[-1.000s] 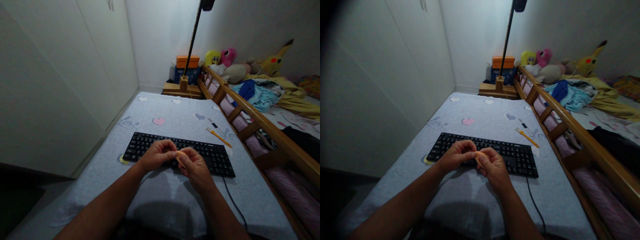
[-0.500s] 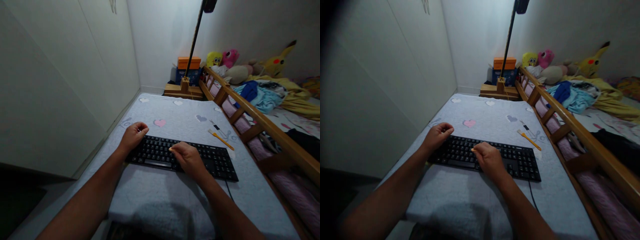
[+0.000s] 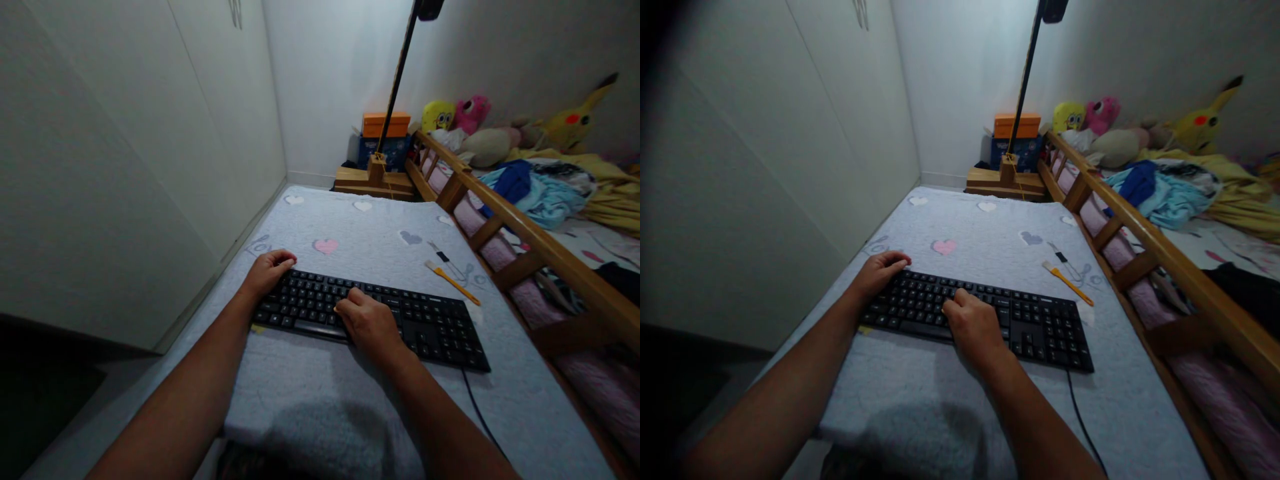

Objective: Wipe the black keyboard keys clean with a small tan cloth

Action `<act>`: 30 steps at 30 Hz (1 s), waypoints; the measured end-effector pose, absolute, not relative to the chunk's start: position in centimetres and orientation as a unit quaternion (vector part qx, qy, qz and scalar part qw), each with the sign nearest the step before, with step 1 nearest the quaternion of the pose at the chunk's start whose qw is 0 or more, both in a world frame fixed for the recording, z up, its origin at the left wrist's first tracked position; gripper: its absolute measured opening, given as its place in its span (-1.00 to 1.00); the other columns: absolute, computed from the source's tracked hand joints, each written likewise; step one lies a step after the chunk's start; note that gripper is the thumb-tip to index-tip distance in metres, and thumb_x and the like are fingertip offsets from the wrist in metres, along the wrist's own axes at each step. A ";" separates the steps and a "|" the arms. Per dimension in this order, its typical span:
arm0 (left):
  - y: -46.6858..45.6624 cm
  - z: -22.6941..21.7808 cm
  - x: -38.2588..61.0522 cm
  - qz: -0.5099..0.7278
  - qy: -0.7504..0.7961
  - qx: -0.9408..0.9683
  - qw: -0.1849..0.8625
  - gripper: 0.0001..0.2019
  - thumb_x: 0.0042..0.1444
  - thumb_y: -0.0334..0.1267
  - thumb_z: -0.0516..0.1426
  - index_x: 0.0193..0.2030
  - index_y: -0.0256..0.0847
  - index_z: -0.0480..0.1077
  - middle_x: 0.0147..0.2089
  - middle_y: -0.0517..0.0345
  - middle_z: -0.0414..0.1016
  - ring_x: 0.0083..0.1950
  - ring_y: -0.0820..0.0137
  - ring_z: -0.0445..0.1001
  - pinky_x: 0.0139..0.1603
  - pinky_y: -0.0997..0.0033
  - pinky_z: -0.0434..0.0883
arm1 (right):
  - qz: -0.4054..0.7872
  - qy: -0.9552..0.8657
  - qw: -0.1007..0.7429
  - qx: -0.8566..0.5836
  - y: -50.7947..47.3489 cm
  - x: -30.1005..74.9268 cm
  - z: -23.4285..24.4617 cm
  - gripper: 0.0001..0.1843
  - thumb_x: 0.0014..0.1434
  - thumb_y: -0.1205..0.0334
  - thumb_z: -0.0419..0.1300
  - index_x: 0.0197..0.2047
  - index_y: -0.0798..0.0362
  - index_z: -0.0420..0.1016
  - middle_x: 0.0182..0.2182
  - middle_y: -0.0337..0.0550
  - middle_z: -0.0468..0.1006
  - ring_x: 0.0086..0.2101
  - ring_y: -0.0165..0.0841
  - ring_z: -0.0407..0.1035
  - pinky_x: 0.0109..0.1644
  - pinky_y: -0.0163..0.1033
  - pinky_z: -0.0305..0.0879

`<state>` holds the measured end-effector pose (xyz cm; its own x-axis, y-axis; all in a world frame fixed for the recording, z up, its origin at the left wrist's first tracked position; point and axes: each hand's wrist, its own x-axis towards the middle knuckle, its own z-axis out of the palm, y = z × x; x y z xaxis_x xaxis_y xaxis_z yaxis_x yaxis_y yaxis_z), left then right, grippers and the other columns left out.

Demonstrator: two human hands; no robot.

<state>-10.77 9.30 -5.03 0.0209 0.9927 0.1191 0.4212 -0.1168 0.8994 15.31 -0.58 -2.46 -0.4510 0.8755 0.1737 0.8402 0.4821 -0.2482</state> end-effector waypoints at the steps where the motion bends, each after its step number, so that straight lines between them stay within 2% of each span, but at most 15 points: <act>1: 9.3 -5.1 -10.8 0.406 0.564 0.629 0.349 -0.70 -0.03 -0.01 0.19 -0.32 -0.20 0.55 -0.29 0.11 0.61 -0.19 0.23 0.52 -0.03 0.23 0.41 | 0.061 -0.853 0.130 -0.501 -0.6 15.4 -2.4 -0.78 0.37 0.27 0.11 -0.23 -0.01 0.59 -0.29 -0.18 0.48 -0.35 -0.41 0.35 -0.35 -0.30 0.06; 10: 9.6 -5.6 -11.1 0.400 0.572 0.623 0.352 -0.71 -0.03 -0.05 0.18 -0.30 -0.22 0.56 -0.39 0.17 0.55 -0.32 0.31 0.47 -0.22 0.33 0.38 | 0.071 -0.860 0.100 -0.496 -1.3 16.7 -1.7 -0.73 0.35 0.36 0.09 -0.11 -0.05 0.63 -0.26 -0.17 0.50 -0.34 -0.41 0.38 -0.33 -0.31 0.10; 18: 9.7 -5.6 -11.1 0.408 0.571 0.618 0.354 -0.71 -0.03 -0.05 0.18 -0.31 -0.23 0.55 -0.42 0.18 0.53 -0.36 0.34 0.44 -0.26 0.36 0.36 | 0.095 -0.849 0.105 -0.510 -1.5 18.3 -1.5 -0.73 0.32 0.37 0.10 -0.14 -0.05 0.63 -0.26 -0.19 0.52 -0.34 -0.41 0.43 -0.32 -0.33 0.17; 25: 9.6 -5.5 -11.0 0.413 0.570 0.613 0.359 -0.71 -0.04 -0.06 0.18 -0.31 -0.23 0.54 -0.41 0.18 0.53 -0.36 0.34 0.45 -0.26 0.36 0.36 | 0.098 -0.825 0.169 -0.530 -0.8 18.6 -1.8 -0.74 0.29 0.41 0.09 -0.16 -0.01 0.60 -0.26 -0.18 0.51 -0.30 -0.39 0.45 -0.23 -0.34 0.25; 30: 9.7 -5.4 -11.0 0.413 0.571 0.612 0.360 -0.71 -0.04 -0.05 0.19 -0.32 -0.23 0.54 -0.44 0.19 0.52 -0.37 0.34 0.44 -0.27 0.36 0.36 | 0.099 -0.836 0.170 -0.513 -0.8 17.3 -2.1 -0.76 0.30 0.41 0.10 -0.18 -0.01 0.59 -0.26 -0.17 0.51 -0.29 -0.39 0.44 -0.24 -0.35 0.25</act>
<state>-10.98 9.65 -5.38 0.0079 0.9955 0.0941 0.4018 -0.0893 0.9113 17.28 -0.81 -2.08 -0.4160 0.8910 0.1817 0.8238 0.4539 -0.3397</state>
